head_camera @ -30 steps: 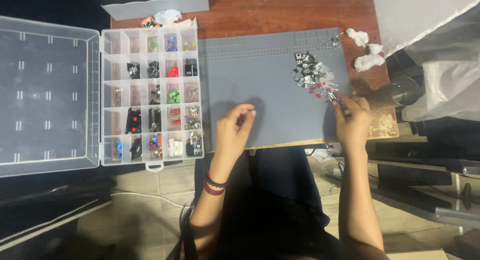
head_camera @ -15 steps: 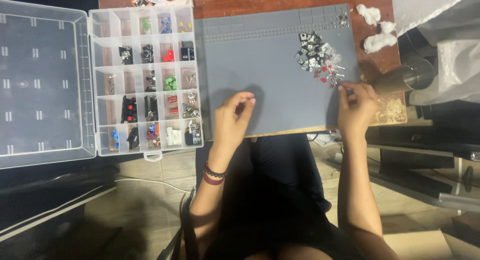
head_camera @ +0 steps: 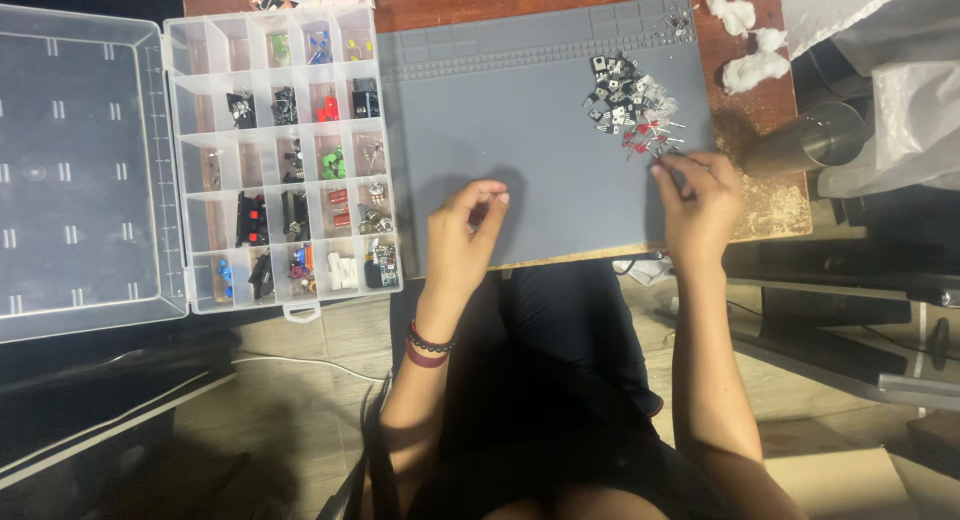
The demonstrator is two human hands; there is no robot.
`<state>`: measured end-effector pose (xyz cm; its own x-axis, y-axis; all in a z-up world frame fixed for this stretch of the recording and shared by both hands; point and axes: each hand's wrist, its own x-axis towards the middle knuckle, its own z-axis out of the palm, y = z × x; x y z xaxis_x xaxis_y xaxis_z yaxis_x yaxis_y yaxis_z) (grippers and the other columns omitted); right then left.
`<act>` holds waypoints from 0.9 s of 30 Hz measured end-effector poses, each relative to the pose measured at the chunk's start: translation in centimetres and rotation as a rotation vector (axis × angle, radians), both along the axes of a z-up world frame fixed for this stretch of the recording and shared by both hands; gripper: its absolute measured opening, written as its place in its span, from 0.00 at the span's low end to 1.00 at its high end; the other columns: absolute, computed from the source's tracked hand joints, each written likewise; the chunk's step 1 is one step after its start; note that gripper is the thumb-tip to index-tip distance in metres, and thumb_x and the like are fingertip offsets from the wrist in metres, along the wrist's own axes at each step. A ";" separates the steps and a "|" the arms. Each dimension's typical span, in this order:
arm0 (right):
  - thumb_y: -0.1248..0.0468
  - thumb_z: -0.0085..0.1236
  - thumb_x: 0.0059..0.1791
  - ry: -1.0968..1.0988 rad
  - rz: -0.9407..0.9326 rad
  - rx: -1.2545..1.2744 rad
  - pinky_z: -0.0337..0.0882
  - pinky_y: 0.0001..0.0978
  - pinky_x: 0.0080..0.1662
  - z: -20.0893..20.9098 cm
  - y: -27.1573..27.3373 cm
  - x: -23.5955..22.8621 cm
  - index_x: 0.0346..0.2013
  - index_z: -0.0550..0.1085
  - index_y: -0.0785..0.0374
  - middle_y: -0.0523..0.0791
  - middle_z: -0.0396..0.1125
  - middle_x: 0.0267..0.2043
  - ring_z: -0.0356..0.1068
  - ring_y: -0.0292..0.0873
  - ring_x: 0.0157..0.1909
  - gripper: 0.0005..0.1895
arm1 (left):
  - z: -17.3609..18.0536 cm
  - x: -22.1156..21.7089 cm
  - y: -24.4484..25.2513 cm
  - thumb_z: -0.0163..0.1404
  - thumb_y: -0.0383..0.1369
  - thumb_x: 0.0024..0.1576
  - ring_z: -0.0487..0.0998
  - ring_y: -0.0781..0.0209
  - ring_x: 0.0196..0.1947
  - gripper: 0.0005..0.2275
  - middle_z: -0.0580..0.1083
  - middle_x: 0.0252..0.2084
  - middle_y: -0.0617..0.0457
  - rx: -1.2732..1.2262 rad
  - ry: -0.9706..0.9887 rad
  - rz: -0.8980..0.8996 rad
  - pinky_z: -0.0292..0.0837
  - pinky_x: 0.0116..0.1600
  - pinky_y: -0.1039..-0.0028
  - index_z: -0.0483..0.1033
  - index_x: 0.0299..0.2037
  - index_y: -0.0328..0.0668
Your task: The person sorts small electronic components, such as transistors and diodes, from a pile on a gray mat into a compartmentalized plastic storage box. They pick up individual items, inspect them, and place them into specific slots within the organizer.
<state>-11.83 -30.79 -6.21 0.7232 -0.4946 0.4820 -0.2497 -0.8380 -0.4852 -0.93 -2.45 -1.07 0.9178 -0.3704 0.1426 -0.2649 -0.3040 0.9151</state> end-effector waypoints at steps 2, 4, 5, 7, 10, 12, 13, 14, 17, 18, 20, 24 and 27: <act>0.71 0.74 0.50 0.022 -0.006 -0.023 0.70 0.39 0.38 0.3 0.3 0.1 0.43 0.84 0.63 0.49 0.72 0.42 0.69 0.47 0.30 0.07 | 0.1 0.0 0.0 0.56 0.32 0.61 0.81 0.53 0.33 0.04 0.81 0.33 0.51 -0.004 0.005 0.002 0.79 0.40 0.68 0.80 0.43 0.45; 0.71 0.72 0.51 0.043 -0.009 -0.048 0.70 0.39 0.38 0.4 0.5 0.1 0.43 0.84 0.63 0.49 0.72 0.42 0.69 0.48 0.30 0.06 | 0.0 0.0 0.0 0.55 0.32 0.61 0.81 0.53 0.33 0.04 0.81 0.33 0.50 -0.010 0.009 0.007 0.79 0.40 0.68 0.80 0.43 0.45; 0.71 0.72 0.51 0.049 -0.018 -0.057 0.71 0.38 0.38 0.3 0.5 0.1 0.43 0.84 0.63 0.48 0.72 0.42 0.69 0.47 0.30 0.07 | -0.1 0.0 0.0 0.56 0.32 0.61 0.82 0.53 0.33 0.04 0.81 0.33 0.50 -0.007 0.011 0.007 0.79 0.40 0.68 0.80 0.43 0.45; 0.70 0.72 0.51 0.055 -0.025 -0.065 0.71 0.37 0.38 0.0 0.4 0.1 0.43 0.84 0.63 0.47 0.72 0.42 0.69 0.46 0.31 0.07 | -0.2 0.1 0.1 0.56 0.32 0.61 0.82 0.53 0.33 0.04 0.81 0.33 0.50 -0.003 0.014 0.008 0.79 0.40 0.68 0.81 0.43 0.45; 0.67 0.70 0.53 0.109 -0.028 -0.130 0.74 0.38 0.41 -0.2 0.2 0.0 0.44 0.83 0.60 0.45 0.72 0.44 0.72 0.48 0.37 0.05 | -0.3 0.0 0.1 0.56 0.32 0.61 0.81 0.54 0.33 0.04 0.81 0.33 0.51 -0.003 0.013 0.000 0.79 0.40 0.69 0.80 0.43 0.46; 0.67 0.66 0.56 0.152 -0.012 -0.146 0.75 0.42 0.43 0.2 0.2 0.3 0.44 0.80 0.60 0.46 0.70 0.45 0.74 0.51 0.41 0.03 | -0.3 0.1 0.2 0.56 0.31 0.61 0.81 0.54 0.32 0.04 0.81 0.32 0.51 -0.007 0.008 0.001 0.79 0.40 0.69 0.81 0.43 0.45; 0.67 0.66 0.56 0.153 -0.013 -0.145 0.75 0.42 0.43 0.4 0.4 0.2 0.44 0.80 0.60 0.46 0.70 0.45 0.74 0.51 0.41 0.03 | -0.2 0.1 0.1 0.56 0.31 0.61 0.81 0.54 0.32 0.04 0.81 0.32 0.51 -0.007 0.009 0.000 0.79 0.40 0.69 0.81 0.43 0.45; 0.67 0.62 0.58 0.170 -0.013 -0.122 0.75 0.44 0.43 0.6 0.6 0.2 0.45 0.78 0.62 0.47 0.69 0.46 0.74 0.54 0.43 0.02 | -0.1 0.1 0.2 0.56 0.31 0.61 0.81 0.54 0.32 0.04 0.81 0.32 0.51 -0.007 0.015 0.002 0.79 0.40 0.69 0.81 0.43 0.45; 0.69 0.58 0.60 0.140 -0.007 -0.077 0.74 0.46 0.45 0.8 0.4 0.4 0.45 0.74 0.64 0.48 0.65 0.46 0.73 0.57 0.46 0.01 | 0.1 0.1 0.2 0.56 0.31 0.61 0.81 0.53 0.32 0.03 0.81 0.32 0.50 -0.010 0.011 0.003 0.79 0.40 0.68 0.80 0.43 0.45; 0.72 0.57 0.60 0.090 -0.001 -0.058 0.73 0.45 0.46 0.8 0.2 0.6 0.45 0.73 0.65 0.48 0.63 0.45 0.72 0.58 0.47 0.02 | 0.1 0.1 0.2 0.56 0.30 0.61 0.81 0.53 0.32 0.03 0.81 0.32 0.50 -0.016 -0.001 0.004 0.78 0.39 0.68 0.80 0.43 0.45; 0.73 0.56 0.60 0.029 0.024 -0.012 0.72 0.45 0.45 1.7 0.9 0.5 0.44 0.72 0.65 0.48 0.62 0.44 0.71 0.57 0.45 0.02 | 0.7 0.0 0.2 0.55 0.31 0.61 0.81 0.53 0.33 0.04 0.81 0.33 0.50 -0.033 0.004 0.005 0.78 0.40 0.68 0.81 0.43 0.45; 0.75 0.53 0.59 -0.076 0.083 0.178 0.71 0.41 0.43 4.3 5.9 1.7 0.44 0.72 0.65 0.48 0.62 0.41 0.68 0.54 0.41 0.04 | 0.4 -0.1 -0.5 0.55 0.34 0.63 0.81 0.54 0.34 0.05 0.81 0.34 0.50 -0.125 0.018 0.013 0.79 0.41 0.68 0.82 0.45 0.47; 0.73 0.54 0.58 -0.044 0.234 0.190 0.70 0.41 0.42 6.8 9.9 3.1 0.42 0.72 0.64 0.47 0.61 0.39 0.67 0.53 0.40 0.03 | 0.7 -0.3 -1.0 0.54 0.35 0.63 0.81 0.55 0.36 0.06 0.80 0.35 0.50 -0.190 0.011 -0.001 0.79 0.42 0.69 0.81 0.46 0.49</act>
